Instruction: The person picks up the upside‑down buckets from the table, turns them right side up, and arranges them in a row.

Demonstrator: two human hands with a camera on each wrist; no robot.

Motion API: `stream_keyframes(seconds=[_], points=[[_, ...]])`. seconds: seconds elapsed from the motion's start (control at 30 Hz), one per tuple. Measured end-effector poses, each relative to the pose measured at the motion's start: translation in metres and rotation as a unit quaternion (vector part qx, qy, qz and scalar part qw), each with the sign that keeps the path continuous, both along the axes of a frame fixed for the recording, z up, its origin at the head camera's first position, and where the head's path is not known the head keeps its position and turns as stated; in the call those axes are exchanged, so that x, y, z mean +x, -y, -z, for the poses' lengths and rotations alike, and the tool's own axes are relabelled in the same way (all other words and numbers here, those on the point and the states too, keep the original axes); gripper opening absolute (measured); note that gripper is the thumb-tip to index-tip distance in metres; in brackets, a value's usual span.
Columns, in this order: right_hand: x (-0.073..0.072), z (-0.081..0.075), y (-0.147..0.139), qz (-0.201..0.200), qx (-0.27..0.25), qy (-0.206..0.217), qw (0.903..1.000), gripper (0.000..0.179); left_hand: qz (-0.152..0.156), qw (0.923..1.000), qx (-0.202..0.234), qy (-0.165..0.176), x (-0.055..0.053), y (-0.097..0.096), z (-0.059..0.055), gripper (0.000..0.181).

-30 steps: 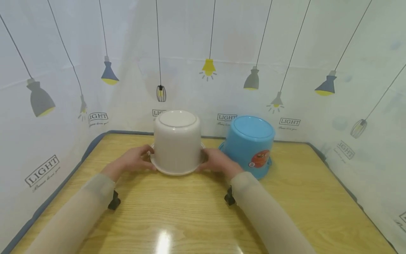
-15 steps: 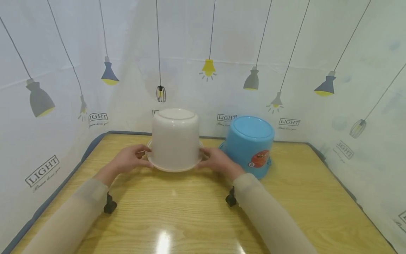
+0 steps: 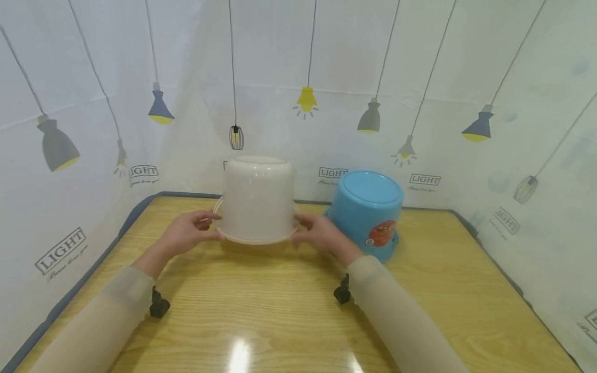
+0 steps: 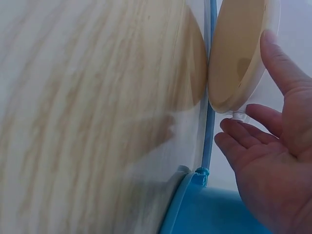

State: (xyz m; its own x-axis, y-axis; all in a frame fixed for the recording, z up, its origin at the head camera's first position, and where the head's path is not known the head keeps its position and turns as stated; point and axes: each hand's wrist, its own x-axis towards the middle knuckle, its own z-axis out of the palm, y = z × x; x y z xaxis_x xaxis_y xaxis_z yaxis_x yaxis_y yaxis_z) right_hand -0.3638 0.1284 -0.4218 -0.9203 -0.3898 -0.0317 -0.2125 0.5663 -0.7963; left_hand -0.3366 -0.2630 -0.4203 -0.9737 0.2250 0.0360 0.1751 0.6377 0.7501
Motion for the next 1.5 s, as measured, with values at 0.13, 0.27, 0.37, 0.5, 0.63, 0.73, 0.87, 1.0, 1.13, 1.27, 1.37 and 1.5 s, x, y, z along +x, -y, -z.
stream_keyframes(seconds=[0.13,0.27,0.37,0.5,0.63,0.73,0.87,1.0,1.13,1.27,1.37,1.5], points=[[0.0,0.0,0.0,-0.008,-0.005,-0.008,0.9999,0.084,-0.01,0.9996,0.027,0.005,0.004,0.0,-0.002,0.078],[0.002,0.001,-0.001,-0.001,-0.043,0.006,0.999,0.086,-0.016,0.9981,0.059,-0.004,0.007,0.001,-0.005,0.075],[0.004,0.001,-0.002,0.005,-0.084,0.011,0.9964,0.086,-0.021,0.9969,0.075,-0.011,0.01,0.001,-0.008,0.072],[0.005,0.001,-0.003,0.013,-0.122,0.006,0.9925,0.08,-0.022,0.9958,0.087,-0.019,0.015,0.002,-0.011,0.068],[0.005,-0.001,-0.002,0.029,-0.152,-0.001,0.9879,0.069,-0.025,0.9946,0.097,-0.027,0.018,0.003,-0.012,0.067],[0.006,-0.003,0.0,0.034,-0.182,-0.008,0.9827,0.063,-0.032,0.9933,0.108,-0.029,0.02,0.002,-0.013,0.069],[0.008,-0.005,0.0,0.042,-0.205,-0.025,0.9777,0.056,-0.039,0.99,0.131,-0.035,0.021,0.001,-0.016,0.067],[0.011,-0.007,-0.002,0.06,-0.211,-0.043,0.9747,0.049,-0.045,0.9878,0.143,-0.043,0.023,-0.002,-0.019,0.063],[0.013,-0.008,-0.001,0.069,-0.226,-0.048,0.9705,0.046,-0.052,0.9882,0.135,-0.05,0.024,-0.003,-0.02,0.059],[0.012,-0.009,0.0,0.076,-0.251,-0.049,0.9638,0.044,-0.055,0.9871,0.139,-0.058,0.025,-0.004,-0.021,0.055],[0.011,-0.008,0.001,0.086,-0.264,-0.053,0.9594,0.042,-0.059,0.9857,0.145,-0.062,0.027,-0.006,-0.023,0.054],[0.012,-0.008,-0.001,0.099,-0.272,-0.054,0.9556,0.038,-0.063,0.9837,0.15,-0.076,0.03,-0.01,-0.026,0.051]])
